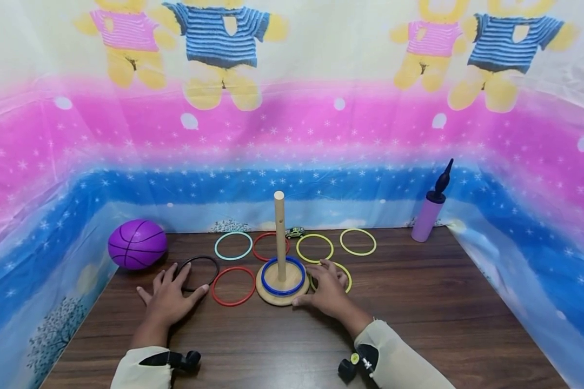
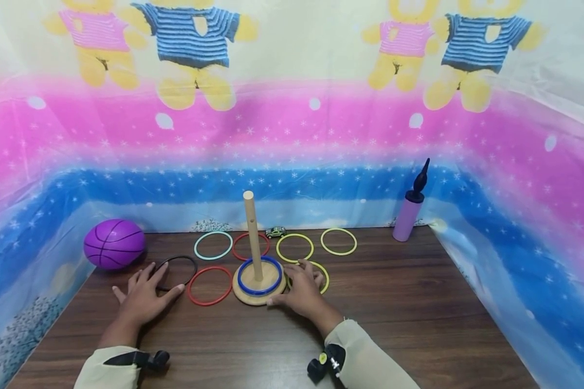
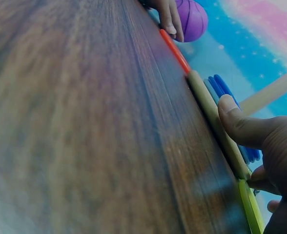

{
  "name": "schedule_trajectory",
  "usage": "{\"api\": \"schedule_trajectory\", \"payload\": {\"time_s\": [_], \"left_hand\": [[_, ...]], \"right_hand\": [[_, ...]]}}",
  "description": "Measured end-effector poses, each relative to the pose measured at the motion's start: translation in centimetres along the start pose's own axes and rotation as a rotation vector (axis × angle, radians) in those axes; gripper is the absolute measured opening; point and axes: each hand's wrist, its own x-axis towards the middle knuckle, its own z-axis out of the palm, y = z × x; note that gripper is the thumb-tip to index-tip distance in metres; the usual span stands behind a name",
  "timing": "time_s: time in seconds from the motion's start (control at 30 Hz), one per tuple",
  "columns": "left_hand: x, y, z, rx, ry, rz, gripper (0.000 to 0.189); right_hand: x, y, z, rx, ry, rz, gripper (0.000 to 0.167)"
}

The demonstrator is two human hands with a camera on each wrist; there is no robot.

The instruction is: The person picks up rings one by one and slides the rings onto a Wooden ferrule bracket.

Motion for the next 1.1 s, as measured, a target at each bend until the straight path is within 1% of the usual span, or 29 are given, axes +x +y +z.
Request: {"api": "schedule_trajectory", "payload": {"time_s": [0.13, 0.47, 0.77, 1.1], "left_hand": [[0.04, -0.22, 0.19, -0.004, 0.011, 0.009, 0.097], [0.19, -0.27, 0.52, 0.014, 0.026, 0.002, 0.097], [0.39, -0.13, 0.41, 0.014, 0.008, -0.010, 0.096], [0.43, -0.13, 0.47, 0.010, 0.023, -0.015, 0.092]], "right_hand": [[-0.05, -0.07, 0.01, 0.007, 0.000, 0.006, 0.088], [-0.08, -0.22, -0.18, -0.005, -0.004, 0.008, 0.086], [-0.05, -0.14, -0.20, -0.001, 0.003, 0.016, 0.084], [-0.02, -0.17, -0.16, 0.004, 0.008, 0.029, 0.086]]}}
